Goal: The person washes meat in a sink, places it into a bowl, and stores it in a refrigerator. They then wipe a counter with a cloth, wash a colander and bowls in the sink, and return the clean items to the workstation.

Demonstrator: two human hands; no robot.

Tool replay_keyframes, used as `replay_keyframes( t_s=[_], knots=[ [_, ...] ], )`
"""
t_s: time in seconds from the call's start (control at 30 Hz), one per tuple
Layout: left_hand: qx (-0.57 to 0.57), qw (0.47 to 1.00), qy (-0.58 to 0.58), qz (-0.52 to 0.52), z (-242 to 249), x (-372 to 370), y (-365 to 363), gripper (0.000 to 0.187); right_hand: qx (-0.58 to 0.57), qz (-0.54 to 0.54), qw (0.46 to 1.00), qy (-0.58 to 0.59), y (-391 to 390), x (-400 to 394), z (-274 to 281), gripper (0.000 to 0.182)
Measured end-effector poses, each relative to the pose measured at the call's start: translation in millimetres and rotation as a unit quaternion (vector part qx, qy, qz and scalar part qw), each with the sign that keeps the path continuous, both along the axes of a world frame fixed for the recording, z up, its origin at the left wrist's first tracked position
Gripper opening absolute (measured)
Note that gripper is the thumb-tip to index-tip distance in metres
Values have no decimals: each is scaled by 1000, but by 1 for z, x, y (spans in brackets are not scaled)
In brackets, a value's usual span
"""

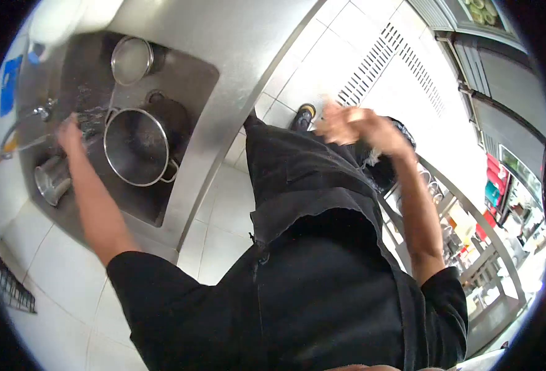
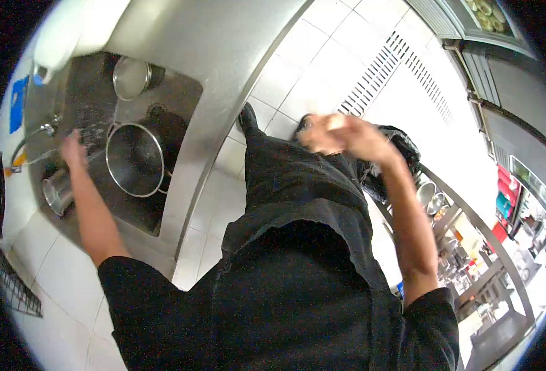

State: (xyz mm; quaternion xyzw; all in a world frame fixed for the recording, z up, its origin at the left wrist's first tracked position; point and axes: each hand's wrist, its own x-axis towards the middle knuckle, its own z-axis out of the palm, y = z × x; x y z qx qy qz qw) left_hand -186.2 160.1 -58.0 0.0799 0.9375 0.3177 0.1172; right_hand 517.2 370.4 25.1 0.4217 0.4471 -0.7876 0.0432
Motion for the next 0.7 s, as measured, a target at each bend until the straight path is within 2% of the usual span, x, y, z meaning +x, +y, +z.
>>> replay_keyframes(
  t_s=[0.03,0.07,0.1,0.13,0.17,0.2,0.23,0.27,0.3,0.37,0.4,0.43,0.47,0.5,0.53,0.57,0.63,0.67,0.7],
  knots=[
    [46,998,-38,18,2,29,-6,46,93,102,990,14,-13,-17,3,29],
    [40,998,-56,0,17,70,-5,45,136,254,950,-122,-20,-45,25,25],
    [34,996,-74,-19,33,112,-3,44,190,289,937,-49,-36,-36,-1,24],
    [-1,996,-45,-75,11,110,-23,48,244,322,915,22,-52,-23,-40,22],
    [59,988,-140,37,38,164,-12,52,280,335,900,2,-55,1,-53,21],
    [67,986,-140,61,50,197,-14,52,314,347,883,-18,-50,34,-55,20],
    [107,983,-136,65,57,223,-22,55,340,332,878,-57,-39,68,-41,18],
    [98,983,-143,56,82,256,-18,55,335,279,899,-47,-30,105,-28,18],
    [88,986,-131,49,88,271,-26,54,272,231,932,-57,-23,137,-13,18],
    [66,991,-107,51,110,307,-32,50,201,230,950,-72,-10,180,22,15],
    [87,989,-112,42,113,316,-40,49,128,171,976,-43,-7,191,27,21],
    [103,984,-131,57,118,325,-43,47,150,109,983,-4,-6,183,26,24],
    [98,989,-92,56,121,337,-42,46,167,48,984,34,-7,174,17,27],
    [100,989,-95,47,126,350,-39,46,213,104,970,55,-6,171,-38,30],
    [101,989,-99,37,129,361,-34,46,162,119,979,-15,-1,151,-24,30],
    [101,989,-108,26,132,370,-26,45,155,164,974,-15,0,146,-61,30],
    [99,987,-127,7,138,385,-9,45,145,235,960,53,2,169,-186,33],
    [83,990,-115,-20,138,387,-1,44,141,256,954,59,2,182,-223,35],
    [68,991,-103,-45,135,388,7,43,151,313,935,-74,6,193,-229,35]
  ],
)
